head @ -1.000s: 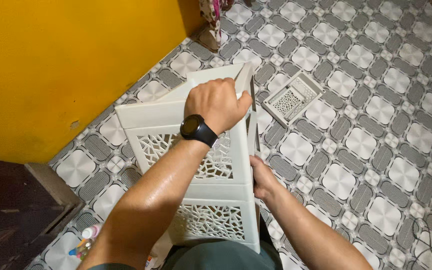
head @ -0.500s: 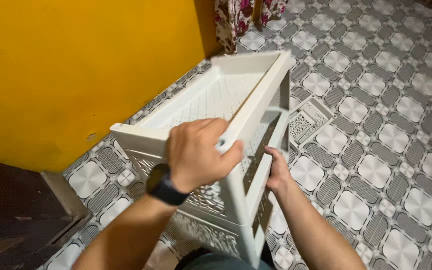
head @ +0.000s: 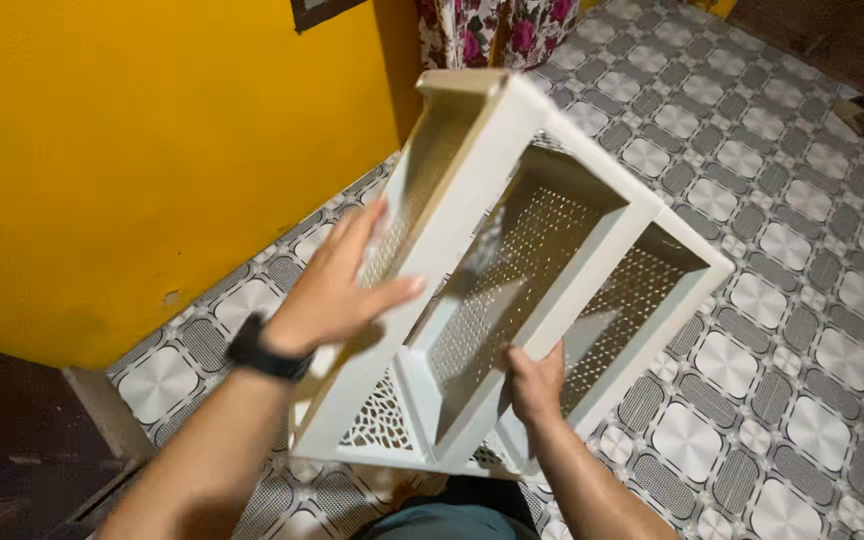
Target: The person assembles a white plastic storage basket by hand. They connect the side panels and base, then insert a perforated divider tray into the basket.
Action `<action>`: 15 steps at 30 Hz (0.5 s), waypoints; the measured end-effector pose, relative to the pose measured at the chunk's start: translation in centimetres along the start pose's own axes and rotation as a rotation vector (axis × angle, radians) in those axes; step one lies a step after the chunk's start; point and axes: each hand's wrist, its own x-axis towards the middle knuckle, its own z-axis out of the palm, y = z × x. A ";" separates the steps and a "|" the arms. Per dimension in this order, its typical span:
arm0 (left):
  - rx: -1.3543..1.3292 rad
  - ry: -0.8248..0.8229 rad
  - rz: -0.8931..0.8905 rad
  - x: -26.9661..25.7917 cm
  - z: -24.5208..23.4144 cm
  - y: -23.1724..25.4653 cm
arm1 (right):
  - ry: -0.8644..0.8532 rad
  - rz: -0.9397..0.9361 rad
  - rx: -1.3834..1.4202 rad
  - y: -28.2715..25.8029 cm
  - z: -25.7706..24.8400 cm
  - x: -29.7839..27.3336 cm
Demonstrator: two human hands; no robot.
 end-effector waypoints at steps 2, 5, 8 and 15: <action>-0.038 0.193 0.237 3.7 0.8 0.8 | -0.012 -0.020 0.018 0.9 -0.1 -1.4; -0.097 0.252 0.205 7.6 1.0 1.5 | -0.038 -0.100 -0.093 2.3 -1.0 -3.9; -0.028 0.190 0.251 7.8 1.8 1.3 | -0.071 -0.124 -0.093 2.8 -2.5 -4.9; -0.020 0.273 0.214 4.3 3.0 2.2 | -0.104 -0.041 -0.276 3.6 -5.0 -5.6</action>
